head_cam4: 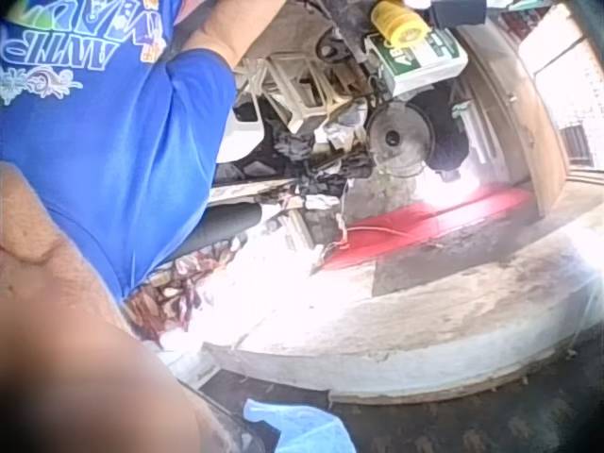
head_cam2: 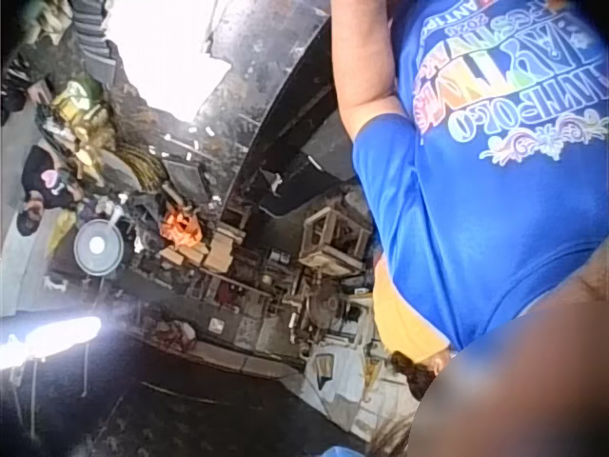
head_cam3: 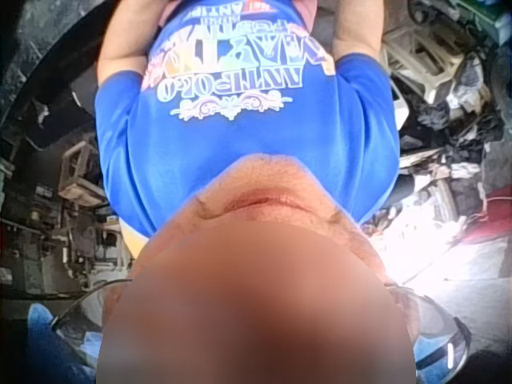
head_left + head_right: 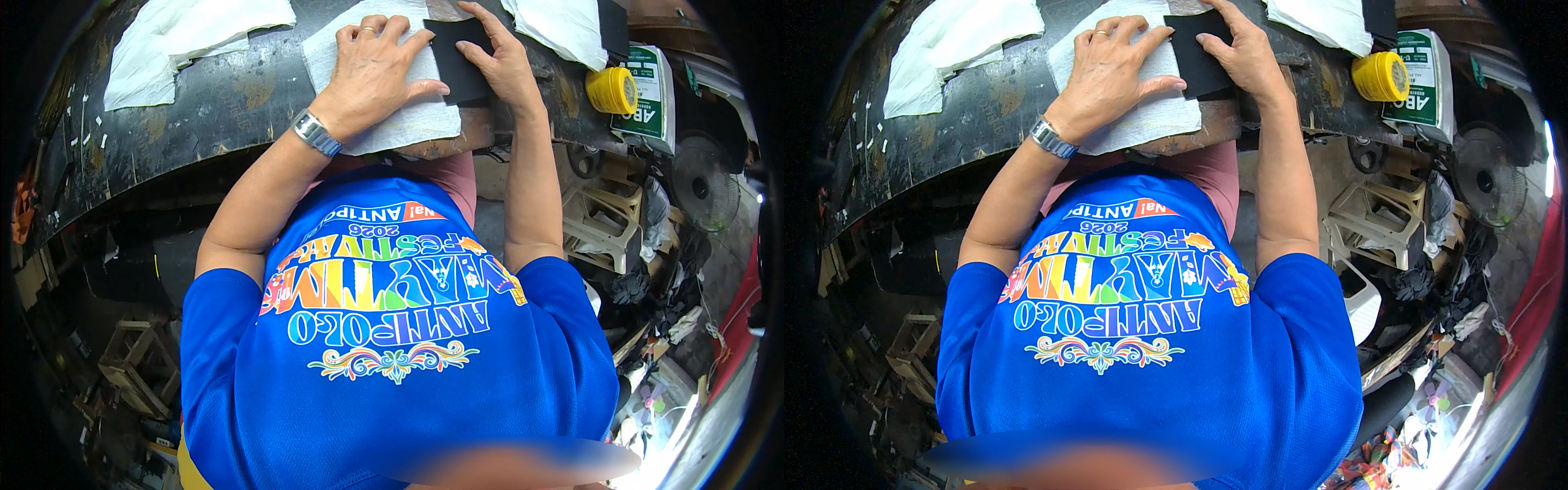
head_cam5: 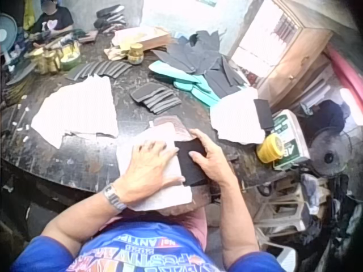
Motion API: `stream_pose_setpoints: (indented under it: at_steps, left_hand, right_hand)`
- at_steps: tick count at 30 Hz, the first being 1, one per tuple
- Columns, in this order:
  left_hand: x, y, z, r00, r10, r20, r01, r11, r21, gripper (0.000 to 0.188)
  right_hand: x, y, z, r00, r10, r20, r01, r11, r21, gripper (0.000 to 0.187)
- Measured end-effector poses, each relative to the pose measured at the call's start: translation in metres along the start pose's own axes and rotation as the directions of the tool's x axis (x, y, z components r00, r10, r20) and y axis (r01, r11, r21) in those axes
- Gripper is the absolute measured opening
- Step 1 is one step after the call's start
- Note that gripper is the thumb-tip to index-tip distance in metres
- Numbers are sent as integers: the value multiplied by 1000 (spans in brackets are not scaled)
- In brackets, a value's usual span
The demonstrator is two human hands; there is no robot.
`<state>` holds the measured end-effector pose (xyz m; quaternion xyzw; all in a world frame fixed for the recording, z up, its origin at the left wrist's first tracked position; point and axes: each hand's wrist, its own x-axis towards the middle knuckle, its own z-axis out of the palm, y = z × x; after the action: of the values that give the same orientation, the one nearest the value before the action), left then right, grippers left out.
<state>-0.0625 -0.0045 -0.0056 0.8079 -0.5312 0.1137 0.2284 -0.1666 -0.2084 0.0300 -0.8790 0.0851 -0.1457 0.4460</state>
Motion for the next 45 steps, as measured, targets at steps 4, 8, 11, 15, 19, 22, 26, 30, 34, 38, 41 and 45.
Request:
stream_pose_setpoints:
  at_steps: [4,8,11,15,19,22,26,30,34,38,41,45]
  left_hand:
    - [-1,3,2,999,-10,-41,11,1000,7,76]
    - [0,4,2,997,-8,-81,6,1000,-20,75]
    - [1,6,0,996,-27,-81,25,999,-24,78]
    - [3,9,-3,997,-69,-19,68,997,-27,79]
    - [5,9,-4,998,-61,-32,61,998,-5,85]
    - [6,9,-4,996,-84,-12,84,996,-21,93]
    - [6,8,-6,996,-87,-20,85,994,-72,107]
    - [3,5,-14,989,-49,-139,9,962,-273,95]
    - [-22,7,-31,987,86,-134,-117,964,-240,57]
    - [-50,22,-33,963,255,89,-199,893,-403,47]
    - [-59,29,-27,967,245,70,-201,901,-384,52]
    - [-62,25,-24,961,268,62,-220,886,-409,56]
  right_hand:
    - [1,2,-1,1000,8,13,-9,999,38,63]
    - [1,5,-2,1000,9,20,-10,999,38,63]
    - [2,1,-1,1000,13,22,-14,998,61,63]
    - [1,-17,4,995,-74,-69,71,996,-49,65]
    - [-27,-34,-2,938,211,-275,-300,892,-339,62]
    - [-60,-26,-11,917,14,-399,-267,765,-586,72]
    - [-114,-3,-21,881,223,-418,-467,557,-687,73]
    - [-130,4,-38,825,318,-467,-552,629,-547,61]
    - [-131,-30,-42,813,345,-469,-433,897,-92,42]
    - [-132,-60,-15,949,104,-298,-171,963,-209,42]
    - [-124,-60,9,957,235,-168,-280,898,-338,38]
    - [-97,-54,11,990,56,-131,-118,839,-531,43]
